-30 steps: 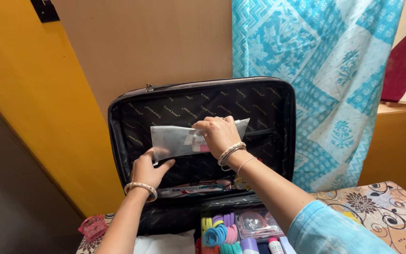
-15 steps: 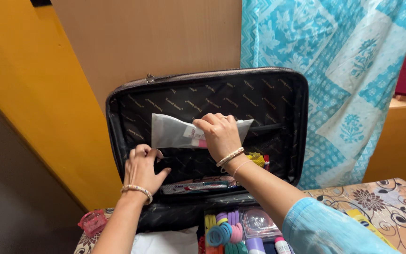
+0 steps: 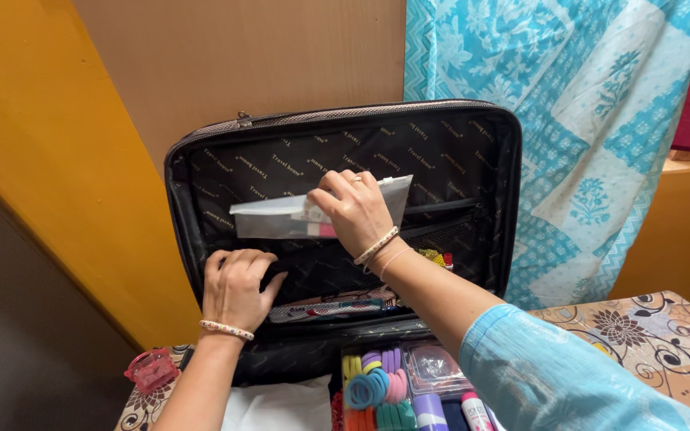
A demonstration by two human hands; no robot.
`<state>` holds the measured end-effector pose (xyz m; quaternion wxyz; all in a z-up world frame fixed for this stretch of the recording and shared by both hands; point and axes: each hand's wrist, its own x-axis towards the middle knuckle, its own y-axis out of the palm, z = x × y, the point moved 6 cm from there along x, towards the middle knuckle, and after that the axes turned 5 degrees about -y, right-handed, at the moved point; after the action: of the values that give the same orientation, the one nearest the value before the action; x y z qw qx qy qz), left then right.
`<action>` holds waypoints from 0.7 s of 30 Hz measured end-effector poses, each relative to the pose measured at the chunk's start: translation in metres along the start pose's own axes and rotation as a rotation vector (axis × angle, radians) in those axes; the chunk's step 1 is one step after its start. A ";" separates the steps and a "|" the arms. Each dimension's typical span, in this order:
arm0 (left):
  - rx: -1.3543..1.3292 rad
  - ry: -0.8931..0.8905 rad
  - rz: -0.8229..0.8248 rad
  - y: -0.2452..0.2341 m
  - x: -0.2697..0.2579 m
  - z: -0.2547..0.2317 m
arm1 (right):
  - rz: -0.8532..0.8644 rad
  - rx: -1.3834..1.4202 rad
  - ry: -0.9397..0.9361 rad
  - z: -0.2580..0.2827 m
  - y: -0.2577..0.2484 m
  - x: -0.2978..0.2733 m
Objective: The person packs toiletries and personal items into a small suitcase. They place tubes of cream, a plastic bag, and hair accessories into the mesh compartments, then close and zip the suitcase.
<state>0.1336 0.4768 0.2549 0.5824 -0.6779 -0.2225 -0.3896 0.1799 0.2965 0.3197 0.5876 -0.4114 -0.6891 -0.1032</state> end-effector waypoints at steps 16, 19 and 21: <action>-0.073 0.008 0.047 0.014 0.007 0.008 | 0.025 0.327 0.118 -0.013 0.007 0.006; -0.026 -0.099 0.085 0.017 0.005 0.016 | 0.186 0.260 0.091 -0.012 0.022 -0.011; -0.023 -0.239 0.201 0.021 0.002 0.026 | 0.323 0.234 0.184 -0.018 0.032 -0.024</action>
<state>0.1574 0.4967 0.2427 0.5800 -0.7448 -0.2171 -0.2484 0.2141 0.2955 0.2925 0.7007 -0.4345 -0.5648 0.0358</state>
